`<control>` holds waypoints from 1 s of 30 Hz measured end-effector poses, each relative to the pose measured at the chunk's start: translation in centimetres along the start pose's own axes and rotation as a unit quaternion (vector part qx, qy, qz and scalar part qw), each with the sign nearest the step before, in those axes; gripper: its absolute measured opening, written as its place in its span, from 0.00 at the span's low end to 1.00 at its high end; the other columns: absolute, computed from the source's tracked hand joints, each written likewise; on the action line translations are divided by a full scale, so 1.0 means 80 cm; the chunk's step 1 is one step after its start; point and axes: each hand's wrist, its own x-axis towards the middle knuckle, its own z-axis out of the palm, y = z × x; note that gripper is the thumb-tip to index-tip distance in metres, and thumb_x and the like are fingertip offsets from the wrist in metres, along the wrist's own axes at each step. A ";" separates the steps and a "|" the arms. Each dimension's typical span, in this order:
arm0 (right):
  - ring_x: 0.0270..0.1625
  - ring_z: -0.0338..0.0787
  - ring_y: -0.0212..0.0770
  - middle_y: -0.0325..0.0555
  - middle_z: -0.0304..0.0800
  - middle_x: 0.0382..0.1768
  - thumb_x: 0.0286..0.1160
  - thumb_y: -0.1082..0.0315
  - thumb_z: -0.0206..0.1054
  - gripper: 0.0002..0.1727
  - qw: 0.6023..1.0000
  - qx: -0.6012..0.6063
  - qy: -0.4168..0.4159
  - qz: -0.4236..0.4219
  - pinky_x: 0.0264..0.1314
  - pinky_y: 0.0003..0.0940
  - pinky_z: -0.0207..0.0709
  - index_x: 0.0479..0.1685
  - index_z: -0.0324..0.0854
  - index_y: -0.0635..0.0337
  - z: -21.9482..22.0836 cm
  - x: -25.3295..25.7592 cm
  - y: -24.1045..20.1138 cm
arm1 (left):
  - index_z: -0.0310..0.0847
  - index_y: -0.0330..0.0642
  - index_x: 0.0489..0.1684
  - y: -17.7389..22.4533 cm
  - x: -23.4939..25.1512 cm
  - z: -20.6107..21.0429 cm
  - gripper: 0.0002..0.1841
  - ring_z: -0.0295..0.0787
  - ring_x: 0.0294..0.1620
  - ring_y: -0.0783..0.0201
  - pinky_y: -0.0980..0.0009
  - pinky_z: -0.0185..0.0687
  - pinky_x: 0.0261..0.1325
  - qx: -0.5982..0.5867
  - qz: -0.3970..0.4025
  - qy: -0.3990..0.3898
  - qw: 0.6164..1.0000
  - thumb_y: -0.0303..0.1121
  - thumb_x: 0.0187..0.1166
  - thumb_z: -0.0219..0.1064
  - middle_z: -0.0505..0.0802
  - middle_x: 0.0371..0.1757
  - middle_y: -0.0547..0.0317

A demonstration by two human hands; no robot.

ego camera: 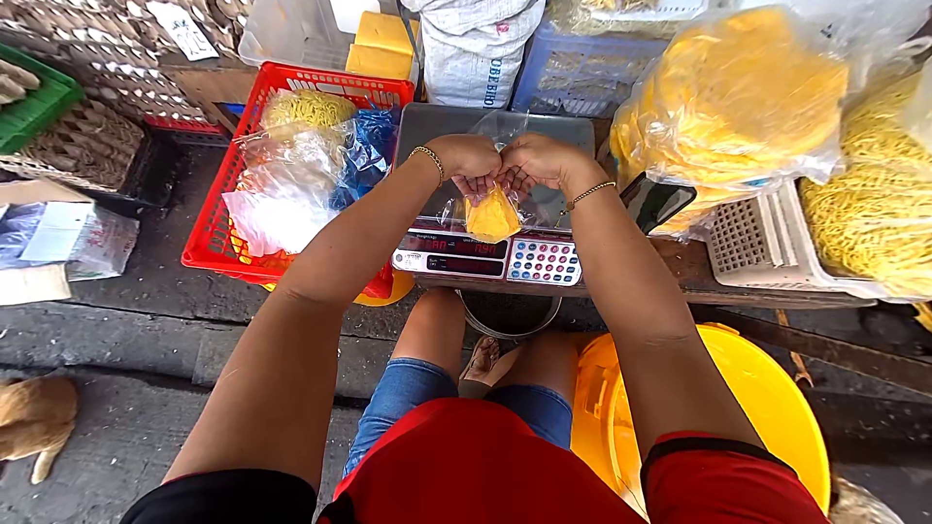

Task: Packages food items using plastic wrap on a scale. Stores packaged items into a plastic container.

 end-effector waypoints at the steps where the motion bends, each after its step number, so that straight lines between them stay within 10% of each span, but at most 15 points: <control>1: 0.24 0.84 0.32 0.39 0.85 0.25 0.87 0.67 0.50 0.15 1.000 0.012 0.000 -0.009 0.31 0.28 0.82 0.38 0.81 0.62 -0.001 -0.002 0.003 | 0.81 0.35 0.39 -0.001 -0.002 0.000 0.15 0.87 0.29 0.66 0.68 0.86 0.40 -0.001 0.003 -0.002 1.000 0.32 0.89 0.48 0.89 0.34 0.56; 11: 0.29 0.92 0.38 0.41 0.88 0.27 0.90 0.69 0.49 0.12 0.918 0.340 0.193 -0.067 0.37 0.34 0.90 0.41 0.77 0.60 -0.013 -0.067 0.100 | 0.77 0.40 0.45 -0.125 -0.025 -0.043 0.13 0.95 0.34 0.61 0.63 0.92 0.47 -0.346 0.021 0.133 0.929 0.35 0.91 0.46 0.92 0.31 0.58; 16: 0.43 0.95 0.41 0.44 0.93 0.42 0.91 0.38 0.44 0.33 0.944 0.287 0.142 -0.079 0.48 0.38 0.90 0.58 0.80 0.59 0.032 -0.100 0.117 | 0.81 0.39 0.54 -0.147 -0.042 -0.034 0.24 0.95 0.44 0.61 0.62 0.90 0.55 -0.268 0.055 0.033 0.961 0.51 0.93 0.48 0.95 0.41 0.57; 23: 0.31 0.92 0.34 0.44 0.91 0.31 0.88 0.68 0.61 0.11 0.970 0.162 0.150 -0.099 0.35 0.30 0.88 0.43 0.82 0.67 0.064 -0.108 0.113 | 0.79 0.42 0.44 -0.164 -0.068 -0.023 0.07 0.96 0.41 0.66 0.69 0.91 0.49 -0.238 0.087 0.030 0.967 0.29 0.90 0.55 0.95 0.38 0.60; 30: 0.29 0.92 0.34 0.46 0.94 0.33 0.90 0.67 0.59 0.13 0.951 0.264 0.131 -0.090 0.34 0.29 0.87 0.49 0.85 0.67 0.143 -0.112 0.125 | 0.76 0.40 0.49 -0.176 -0.071 -0.014 0.06 0.96 0.37 0.66 0.68 0.92 0.47 -0.391 0.064 0.182 0.900 0.29 0.91 0.53 0.94 0.36 0.60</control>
